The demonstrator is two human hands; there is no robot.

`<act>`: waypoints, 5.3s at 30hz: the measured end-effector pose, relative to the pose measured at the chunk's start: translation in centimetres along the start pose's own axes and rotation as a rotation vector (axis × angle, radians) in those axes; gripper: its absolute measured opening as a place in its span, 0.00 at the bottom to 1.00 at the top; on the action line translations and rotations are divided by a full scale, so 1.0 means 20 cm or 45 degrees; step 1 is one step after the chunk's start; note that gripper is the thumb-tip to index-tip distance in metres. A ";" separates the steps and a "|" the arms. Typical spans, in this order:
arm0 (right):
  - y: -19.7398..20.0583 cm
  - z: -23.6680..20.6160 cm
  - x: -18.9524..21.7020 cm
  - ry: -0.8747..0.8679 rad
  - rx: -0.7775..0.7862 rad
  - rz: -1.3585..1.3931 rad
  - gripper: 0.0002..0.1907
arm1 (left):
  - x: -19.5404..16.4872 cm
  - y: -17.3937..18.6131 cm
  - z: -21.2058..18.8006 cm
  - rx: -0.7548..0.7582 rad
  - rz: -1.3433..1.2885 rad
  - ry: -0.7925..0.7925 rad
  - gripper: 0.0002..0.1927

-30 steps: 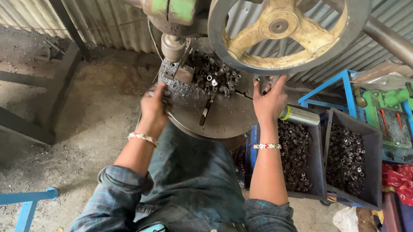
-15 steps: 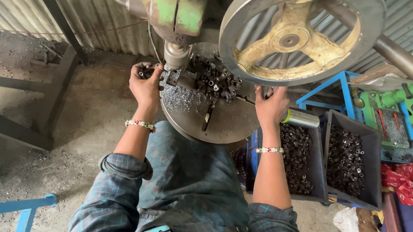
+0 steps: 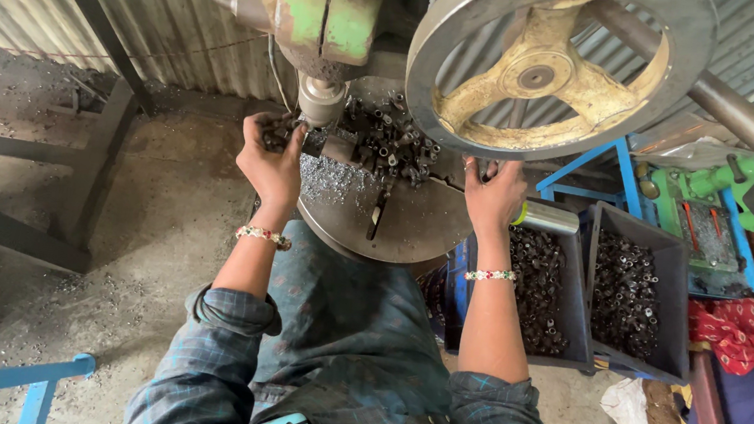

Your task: The person sits at a bench drill press and machines small hexagonal metal fittings one at a time, holding each part under the spinning drill bit, then placing the drilled part into a bin of finished pieces. A second person nearby sorts parts in the bins.

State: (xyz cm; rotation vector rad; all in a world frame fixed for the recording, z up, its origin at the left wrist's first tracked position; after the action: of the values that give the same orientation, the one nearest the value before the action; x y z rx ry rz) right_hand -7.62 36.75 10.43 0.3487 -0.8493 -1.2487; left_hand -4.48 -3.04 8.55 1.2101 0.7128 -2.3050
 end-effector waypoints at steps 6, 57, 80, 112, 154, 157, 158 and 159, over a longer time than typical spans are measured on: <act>-0.01 0.01 0.00 0.032 -0.009 -0.023 0.25 | 0.06 -0.02 0.01 0.001 0.017 0.020 0.19; 0.03 -0.03 0.01 0.001 0.204 -0.134 0.40 | 0.61 0.00 0.09 -0.077 -0.237 0.832 0.15; -0.34 0.71 0.22 0.087 -0.020 -0.257 0.34 | 0.72 -0.19 0.13 0.449 -0.430 1.159 0.11; -0.07 -0.05 -0.05 0.066 0.106 -0.079 0.35 | 0.24 -0.59 -0.62 0.931 0.945 0.228 0.26; -0.06 -0.05 0.00 -0.052 0.058 -0.067 0.29 | 0.59 0.00 0.06 0.083 -0.829 0.522 0.05; -0.13 -0.07 -0.07 -0.125 0.138 -0.205 0.26 | 0.64 -0.05 0.07 0.187 -0.789 0.696 0.05; -0.17 -0.06 -0.09 -0.149 0.170 -0.266 0.25 | 0.64 -0.07 0.09 0.251 -0.729 0.744 0.05; -0.17 -0.04 -0.03 0.029 0.089 -0.339 0.27 | 0.65 -0.08 0.10 0.316 -0.671 0.789 0.05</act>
State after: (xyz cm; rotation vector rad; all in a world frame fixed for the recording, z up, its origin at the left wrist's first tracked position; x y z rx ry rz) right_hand -9.40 36.10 7.53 0.5449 -0.8473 -1.4601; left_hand -13.34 -4.84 -1.01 2.1115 1.0821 -2.4760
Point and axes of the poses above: each hand's wrist, its own z-axis towards the middle knuckle, its own y-axis out of the back of the hand, x = y × z, the point moved 9 cm from there along z, towards the middle knuckle, and after that the axes turned 14 degrees about -z, right-handed, at the moved point
